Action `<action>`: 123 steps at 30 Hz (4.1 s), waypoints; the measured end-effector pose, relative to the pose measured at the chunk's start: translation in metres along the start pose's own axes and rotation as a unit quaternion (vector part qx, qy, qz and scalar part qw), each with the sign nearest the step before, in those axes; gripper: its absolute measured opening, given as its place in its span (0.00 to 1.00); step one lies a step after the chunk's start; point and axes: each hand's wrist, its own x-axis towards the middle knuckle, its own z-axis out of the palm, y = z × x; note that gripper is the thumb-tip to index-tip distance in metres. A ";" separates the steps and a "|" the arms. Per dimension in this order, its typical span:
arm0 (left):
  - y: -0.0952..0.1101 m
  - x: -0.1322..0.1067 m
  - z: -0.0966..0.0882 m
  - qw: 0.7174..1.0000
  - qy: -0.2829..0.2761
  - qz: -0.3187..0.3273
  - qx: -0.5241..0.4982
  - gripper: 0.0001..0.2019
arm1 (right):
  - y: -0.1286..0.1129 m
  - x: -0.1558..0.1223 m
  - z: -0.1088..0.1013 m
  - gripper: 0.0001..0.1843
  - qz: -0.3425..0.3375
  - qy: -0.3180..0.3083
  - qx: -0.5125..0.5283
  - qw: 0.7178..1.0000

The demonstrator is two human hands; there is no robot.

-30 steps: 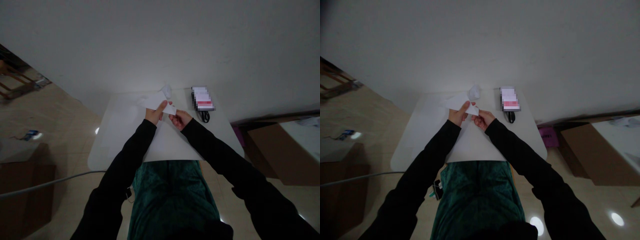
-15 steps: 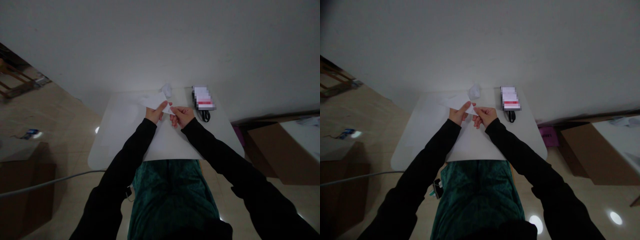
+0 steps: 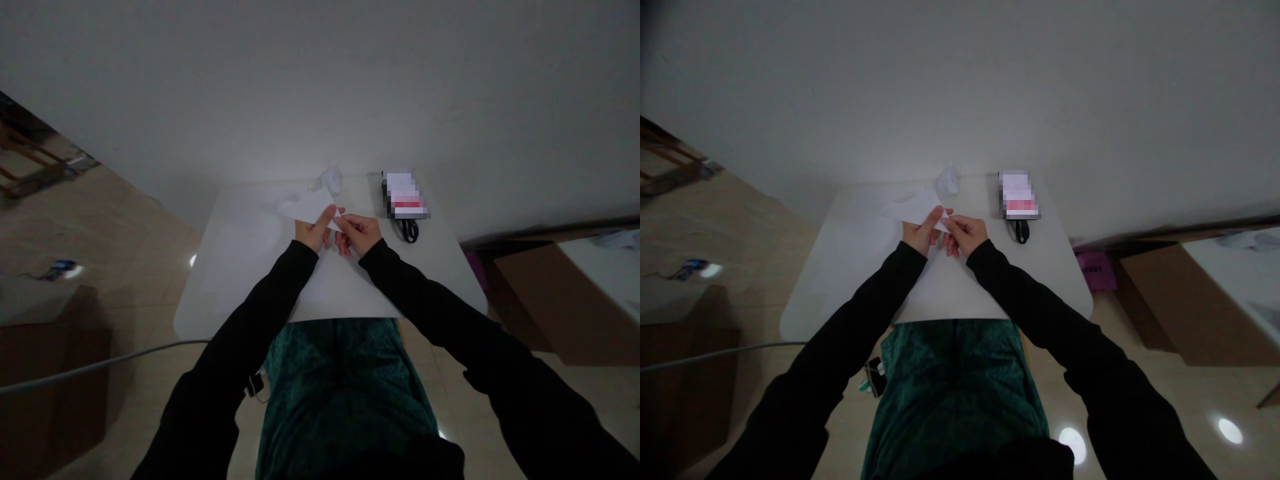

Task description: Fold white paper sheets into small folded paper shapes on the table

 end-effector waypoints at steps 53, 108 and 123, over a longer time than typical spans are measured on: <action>0.015 0.028 -0.027 0.995 0.083 0.049 0.038 0.18 | -0.025 0.010 -0.020 0.23 -0.073 0.132 -0.032 0.988; 0.020 0.027 -0.023 0.993 -0.033 -0.054 -0.104 0.29 | -0.015 0.016 -0.020 0.30 0.047 -0.036 0.066 0.996; 0.001 0.030 -0.029 0.998 -0.008 0.034 0.047 0.25 | 0.003 0.012 -0.009 0.30 0.067 0.009 0.045 0.997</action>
